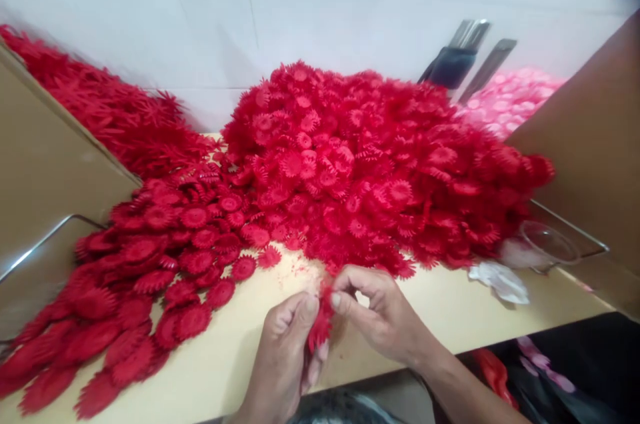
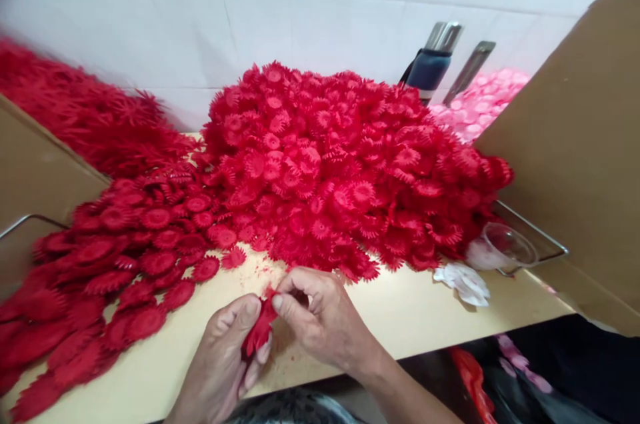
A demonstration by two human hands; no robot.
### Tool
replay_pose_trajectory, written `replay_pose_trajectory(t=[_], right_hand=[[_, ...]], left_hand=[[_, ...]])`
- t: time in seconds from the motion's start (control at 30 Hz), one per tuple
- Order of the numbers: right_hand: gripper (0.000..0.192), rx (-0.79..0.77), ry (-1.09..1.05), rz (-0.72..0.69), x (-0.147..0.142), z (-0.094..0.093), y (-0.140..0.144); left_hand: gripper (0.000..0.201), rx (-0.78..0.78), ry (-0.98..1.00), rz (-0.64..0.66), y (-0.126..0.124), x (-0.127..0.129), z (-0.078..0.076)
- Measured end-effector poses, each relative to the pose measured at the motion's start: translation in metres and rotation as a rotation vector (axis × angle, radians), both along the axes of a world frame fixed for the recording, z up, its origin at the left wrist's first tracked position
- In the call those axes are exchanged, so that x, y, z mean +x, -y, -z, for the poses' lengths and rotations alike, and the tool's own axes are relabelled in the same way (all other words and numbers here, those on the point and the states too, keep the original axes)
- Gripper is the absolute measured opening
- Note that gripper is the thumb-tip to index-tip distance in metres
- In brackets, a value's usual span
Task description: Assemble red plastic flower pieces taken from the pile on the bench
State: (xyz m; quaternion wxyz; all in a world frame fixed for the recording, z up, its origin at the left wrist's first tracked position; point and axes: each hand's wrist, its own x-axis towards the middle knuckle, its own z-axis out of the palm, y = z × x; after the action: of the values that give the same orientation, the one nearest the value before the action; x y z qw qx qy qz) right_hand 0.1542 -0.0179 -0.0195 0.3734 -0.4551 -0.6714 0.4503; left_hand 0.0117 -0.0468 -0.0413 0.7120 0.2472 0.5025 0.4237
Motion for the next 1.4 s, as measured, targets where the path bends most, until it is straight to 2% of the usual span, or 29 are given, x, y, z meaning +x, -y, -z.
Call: replay_pose_trajectory(t=[0.07, 0.1, 0.2, 0.23, 0.3, 0.37, 0.43, 0.57, 0.63, 0.83, 0.97, 1.1, 1.17, 1.23, 1.33, 1.4], right_hand=[[0.019, 0.132, 0.043, 0.205, 0.009, -0.003, -0.007], [0.018, 0.246, 0.102, 0.305, 0.015, -0.007, -0.013], [0.015, 0.683, 0.425, 0.491, 0.034, -0.023, -0.042], [0.017, 0.786, 0.554, 0.529, 0.040, -0.029, -0.053], [0.022, 0.835, 0.806, 0.568, 0.049, -0.036, -0.075], [0.024, 0.755, 1.012, 0.526, 0.053, -0.035, -0.090], [0.023, 0.680, 1.118, 0.439, 0.052, -0.027, -0.098], [0.019, 0.641, 1.140, 0.357, 0.047, -0.006, -0.099], [0.018, 0.627, 1.134, 0.341, 0.048, -0.001, -0.098], [0.025, 0.639, 1.032, 0.359, 0.063, -0.019, -0.097], [0.020, 0.834, 0.845, 0.429, 0.069, -0.029, -0.085], [0.015, 0.990, 0.702, 0.492, 0.063, -0.030, -0.061], [0.012, 0.959, 0.601, 0.480, 0.052, -0.029, -0.045], [0.007, 0.782, 0.455, 0.377, 0.036, -0.026, -0.028], [0.007, 0.271, 0.198, 0.046, 0.011, -0.019, -0.010], [0.010, -0.022, 0.020, -0.107, 0.001, -0.012, -0.005]], left_hand=[[0.047, 0.013, 0.000, -0.015, 0.001, -0.002, 0.001], [0.047, 0.020, 0.013, -0.013, 0.000, -0.003, 0.001], [0.041, 0.047, 0.085, 0.042, -0.002, -0.002, -0.001], [0.038, 0.059, 0.110, 0.060, -0.003, -0.002, -0.002], [0.032, 0.082, 0.141, 0.062, -0.005, 0.000, -0.004], [0.029, 0.087, 0.153, 0.041, -0.006, 0.000, -0.005], [0.027, 0.076, 0.155, 0.012, -0.006, 0.001, -0.006], [0.024, 0.066, 0.160, -0.022, -0.008, 0.005, -0.007], [0.022, 0.073, 0.160, -0.024, -0.010, 0.007, -0.008], [0.017, 0.115, 0.171, -0.070, -0.018, 0.009, -0.009], [0.018, 0.138, 0.153, -0.078, -0.019, 0.008, -0.009], [0.023, 0.139, 0.140, -0.082, -0.016, 0.008, -0.009], [0.025, 0.132, 0.130, -0.085, -0.015, 0.009, -0.009], [0.026, 0.122, 0.116, -0.085, -0.014, 0.010, -0.009], [0.028, 0.094, 0.104, -0.077, -0.014, 0.011, -0.009], [0.029, 0.075, 0.129, -0.051, -0.013, 0.011, -0.008]])
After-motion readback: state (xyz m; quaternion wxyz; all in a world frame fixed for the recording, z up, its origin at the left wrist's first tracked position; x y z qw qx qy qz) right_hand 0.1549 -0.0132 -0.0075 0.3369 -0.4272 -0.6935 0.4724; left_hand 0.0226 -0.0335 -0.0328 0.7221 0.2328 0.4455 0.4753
